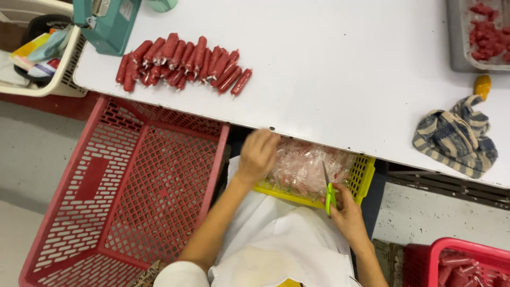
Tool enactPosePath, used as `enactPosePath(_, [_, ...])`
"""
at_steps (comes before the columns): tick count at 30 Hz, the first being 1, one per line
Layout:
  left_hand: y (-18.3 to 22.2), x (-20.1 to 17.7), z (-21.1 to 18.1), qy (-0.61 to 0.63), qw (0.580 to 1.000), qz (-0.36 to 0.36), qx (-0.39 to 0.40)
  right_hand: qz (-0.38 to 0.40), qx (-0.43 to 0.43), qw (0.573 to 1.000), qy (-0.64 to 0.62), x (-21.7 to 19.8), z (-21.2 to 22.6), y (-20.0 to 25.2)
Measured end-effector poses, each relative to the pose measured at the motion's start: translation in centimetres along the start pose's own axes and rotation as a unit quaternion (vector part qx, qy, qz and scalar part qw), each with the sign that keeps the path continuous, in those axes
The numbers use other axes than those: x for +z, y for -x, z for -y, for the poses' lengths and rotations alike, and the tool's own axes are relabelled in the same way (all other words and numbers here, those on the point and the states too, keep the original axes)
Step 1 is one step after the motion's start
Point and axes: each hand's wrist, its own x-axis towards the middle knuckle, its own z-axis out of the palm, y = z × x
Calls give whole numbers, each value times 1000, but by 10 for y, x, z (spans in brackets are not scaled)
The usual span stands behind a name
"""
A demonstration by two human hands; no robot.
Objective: Using scissors to cut and separate individual sausages from a linked cluster in a food production environment.
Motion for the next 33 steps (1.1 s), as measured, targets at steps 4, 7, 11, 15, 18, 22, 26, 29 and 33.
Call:
enactPosePath(4, [85,40,0,-32,995,-10,-96,-75,-21,983,165,-15,48,3])
enactPosePath(7, [114,52,27,53,957,33,-284,-91,-116,898,415,-4,3,-39])
enactPosePath(11, [129,72,52,105,874,146,-452,-48,-114,777,617,33,23,-81])
enactPosePath(15, [121,67,32,77,877,143,-452,-170,-397,727,533,48,-188,-171])
enactPosePath(18, [109,59,25,109,874,151,-449,-30,-277,790,546,34,-103,-129])
enactPosePath(22, [83,44,-1,263,788,152,-537,49,-125,848,513,-14,0,-53])
enactPosePath(26, [94,41,-23,266,764,160,-565,-22,-237,827,509,-23,-35,-45])
enactPosePath(29, [75,18,-55,222,753,238,-572,-286,-396,713,504,-50,-76,-59])
enactPosePath(33, [34,-11,-71,217,745,281,-565,-381,-230,742,502,-79,-32,-11])
